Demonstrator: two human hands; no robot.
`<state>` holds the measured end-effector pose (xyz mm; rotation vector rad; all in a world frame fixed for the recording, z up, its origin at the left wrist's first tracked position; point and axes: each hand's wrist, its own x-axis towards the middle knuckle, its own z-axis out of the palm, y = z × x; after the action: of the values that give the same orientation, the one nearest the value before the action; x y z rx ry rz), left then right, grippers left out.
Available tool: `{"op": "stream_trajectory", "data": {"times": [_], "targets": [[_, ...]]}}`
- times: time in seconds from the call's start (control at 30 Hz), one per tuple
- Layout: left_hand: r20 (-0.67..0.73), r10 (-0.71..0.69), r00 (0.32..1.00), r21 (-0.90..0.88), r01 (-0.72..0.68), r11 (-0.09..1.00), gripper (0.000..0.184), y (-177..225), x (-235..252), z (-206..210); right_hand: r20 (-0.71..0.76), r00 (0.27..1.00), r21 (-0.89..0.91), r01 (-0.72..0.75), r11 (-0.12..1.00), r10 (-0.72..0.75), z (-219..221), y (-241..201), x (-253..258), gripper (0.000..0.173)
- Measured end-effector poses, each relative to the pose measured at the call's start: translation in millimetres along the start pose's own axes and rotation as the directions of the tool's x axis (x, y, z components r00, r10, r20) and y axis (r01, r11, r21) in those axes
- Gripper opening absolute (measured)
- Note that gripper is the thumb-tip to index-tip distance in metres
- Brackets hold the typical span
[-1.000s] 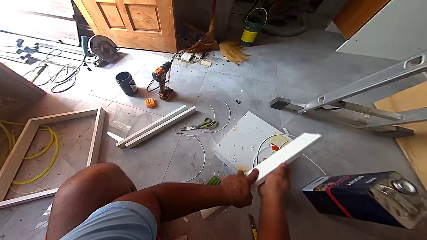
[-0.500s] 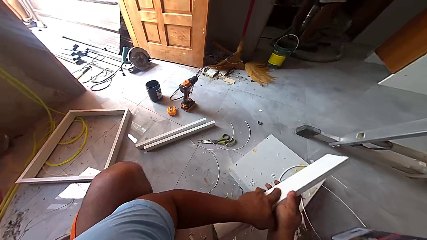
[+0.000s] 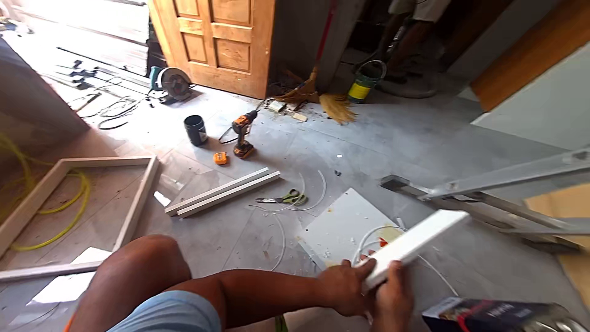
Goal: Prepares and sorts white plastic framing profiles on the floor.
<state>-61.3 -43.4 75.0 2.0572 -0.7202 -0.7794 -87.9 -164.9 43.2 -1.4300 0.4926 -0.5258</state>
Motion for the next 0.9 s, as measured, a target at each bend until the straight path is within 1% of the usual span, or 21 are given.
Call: {"op": "stream_trajectory", "data": {"times": [0.03, 0.07, 0.1, 0.13, 0.17, 0.2, 0.23, 0.3, 0.33, 0.37, 0.43, 0.47, 0.5, 0.53, 0.57, 0.6, 0.63, 0.73, 0.8, 0.9], "targets": [[0.005, -0.007, 1.000, -0.021, 0.007, 1.000, 0.096, 0, 2, -7, 0.071, 0.996, 0.039, 0.043, 0.998, -0.046, -2, 6, 1, 0.052], [0.011, -0.013, 1.000, -0.032, 0.013, 0.999, 0.096, 1, 4, -12, 0.110, 0.992, 0.083, 0.060, 0.995, -0.069, -2, 9, 1, 0.057], [0.015, -0.019, 1.000, -0.023, 0.020, 1.000, 0.095, 2, 4, -14, 0.095, 0.992, 0.105, 0.068, 0.992, -0.078, -1, 11, 2, 0.057], [0.017, -0.031, 0.999, -0.005, 0.031, 1.000, 0.095, 4, 2, -11, 0.044, 0.997, 0.087, 0.061, 0.994, -0.065, 2, 8, 2, 0.053], [0.016, -0.046, 0.999, 0.022, 0.046, 0.999, 0.095, 6, 0, -6, -0.038, 0.999, 0.029, 0.034, 0.999, -0.033, 6, 3, 1, 0.047], [0.013, -0.060, 0.998, 0.065, 0.059, 0.996, 0.096, 7, -2, 0, -0.135, 0.991, -0.026, -0.025, 0.999, 0.022, 11, -4, 1, 0.045], [0.016, -0.075, 0.997, 0.109, 0.073, 0.991, 0.097, 7, -2, 7, -0.199, 0.976, -0.046, -0.094, 0.995, 0.083, 12, -9, 2, 0.049], [0.031, -0.096, 0.995, 0.159, 0.090, 0.983, 0.099, 3, -1, 16, -0.237, 0.955, -0.001, -0.186, 0.983, 0.181, 7, -3, 10, 0.057], [0.037, -0.095, 0.995, 0.167, 0.087, 0.982, 0.099, 1, 0, 16, -0.219, 0.957, 0.013, -0.191, 0.981, 0.189, 4, 1, 11, 0.059], [0.036, -0.088, 0.995, 0.167, 0.081, 0.983, 0.099, 0, 1, 12, -0.182, 0.971, 0.012, -0.155, 0.988, 0.155, 2, 4, 10, 0.058], [0.024, -0.077, 0.997, 0.111, 0.074, 0.991, 0.098, 0, 4, 0, -0.042, 0.999, 0.012, -0.035, 0.999, 0.035, 1, 13, 5, 0.049], [0.025, -0.084, 0.996, 0.079, 0.082, 0.993, 0.097, 1, 4, -5, 0.019, 1.000, 0.028, -0.015, 0.999, 0.014, 3, 16, 1, 0.050], [0.023, -0.095, 0.995, 0.073, 0.093, 0.993, 0.096, 2, 4, -6, 0.037, 0.999, 0.038, -0.021, 0.999, 0.019, 5, 15, -2, 0.052], [0.017, -0.101, 0.995, 0.082, 0.100, 0.992, 0.096, 4, 2, -3, 0.005, 0.999, 0.030, -0.033, 0.999, 0.033, 7, 12, -2, 0.051], [0.011, -0.107, 0.994, 0.113, 0.105, 0.988, 0.095, 5, 0, 3, -0.059, 0.997, 0.014, -0.055, 0.998, 0.056, 8, 9, -1, 0.048], [0.006, -0.107, 0.994, 0.156, 0.105, 0.982, 0.095, 5, -2, 10, -0.127, 0.987, 0.021, -0.094, 0.995, 0.096, 8, 6, 3, 0.049], [0.011, -0.109, 0.994, 0.196, 0.105, 0.975, 0.096, 4, -3, 15, -0.168, 0.974, 0.068, -0.142, 0.988, 0.152, 7, 3, 7, 0.054], [0.074, -0.129, 0.989, 0.284, 0.103, 0.953, 0.098, 3, -6, 24, -0.197, 0.928, 0.286, -0.255, 0.924, 0.317, -4, 0, 18, 0.066], [0.102, -0.130, 0.986, 0.312, 0.092, 0.945, 0.097, 2, -9, 32, -0.258, 0.898, 0.340, -0.261, 0.904, 0.356, -10, -5, 19, 0.067], [0.130, -0.134, 0.982, 0.320, 0.087, 0.943, 0.096, -2, -11, 44, -0.323, 0.866, 0.339, -0.271, 0.901, 0.382, -20, -6, 24, 0.070]]}}
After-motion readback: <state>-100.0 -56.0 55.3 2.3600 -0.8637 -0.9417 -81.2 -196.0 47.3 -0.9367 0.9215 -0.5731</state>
